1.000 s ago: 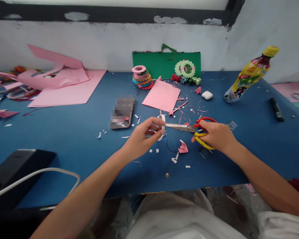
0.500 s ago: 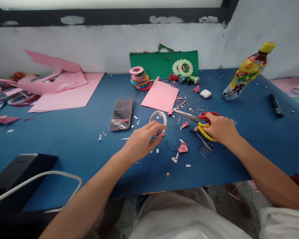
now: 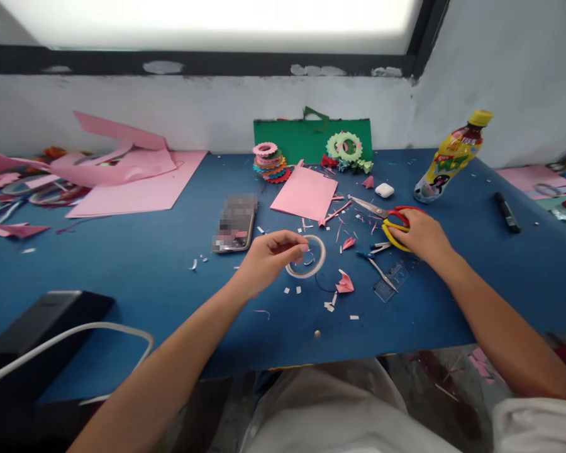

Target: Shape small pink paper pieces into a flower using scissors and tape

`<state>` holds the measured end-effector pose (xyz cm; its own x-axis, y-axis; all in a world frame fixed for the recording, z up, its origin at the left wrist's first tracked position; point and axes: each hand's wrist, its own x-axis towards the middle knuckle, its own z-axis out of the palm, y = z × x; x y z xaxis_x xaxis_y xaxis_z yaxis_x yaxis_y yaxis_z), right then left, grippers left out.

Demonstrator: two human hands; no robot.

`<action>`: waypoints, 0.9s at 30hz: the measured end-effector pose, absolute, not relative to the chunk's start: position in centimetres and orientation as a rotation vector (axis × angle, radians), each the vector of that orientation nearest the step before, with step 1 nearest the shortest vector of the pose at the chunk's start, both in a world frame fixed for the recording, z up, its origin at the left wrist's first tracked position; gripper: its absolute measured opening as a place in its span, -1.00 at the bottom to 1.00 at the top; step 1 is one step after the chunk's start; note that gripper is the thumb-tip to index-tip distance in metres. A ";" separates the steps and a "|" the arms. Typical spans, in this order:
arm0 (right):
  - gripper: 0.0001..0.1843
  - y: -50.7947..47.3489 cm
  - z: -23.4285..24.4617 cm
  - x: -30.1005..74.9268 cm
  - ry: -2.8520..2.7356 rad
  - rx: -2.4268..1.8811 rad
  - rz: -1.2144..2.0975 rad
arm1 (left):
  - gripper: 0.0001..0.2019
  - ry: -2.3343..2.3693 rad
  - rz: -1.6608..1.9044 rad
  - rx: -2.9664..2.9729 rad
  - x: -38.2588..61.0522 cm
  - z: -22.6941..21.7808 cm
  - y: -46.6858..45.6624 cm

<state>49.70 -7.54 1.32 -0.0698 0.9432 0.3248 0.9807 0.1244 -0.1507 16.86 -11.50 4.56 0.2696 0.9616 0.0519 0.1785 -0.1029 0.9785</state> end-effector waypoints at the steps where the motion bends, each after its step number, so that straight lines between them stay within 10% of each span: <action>1: -0.52 -7.6 1.3 49.5 -2.080 -1.844 -0.147 | -0.85 1.107 0.979 1.503 16.9 4.5 -11.4; 27: -0.57 -10.8 2.2 45.5 -2.409 -1.194 -0.475 | -0.89 1.197 1.280 2.317 16.8 3.0 -10.6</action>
<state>45.46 -10.83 2.23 -0.5502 0.6700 0.4985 0.8091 0.5754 0.1197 16.78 -10.57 3.00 0.2826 0.7514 0.5963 0.5446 -0.6374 0.5451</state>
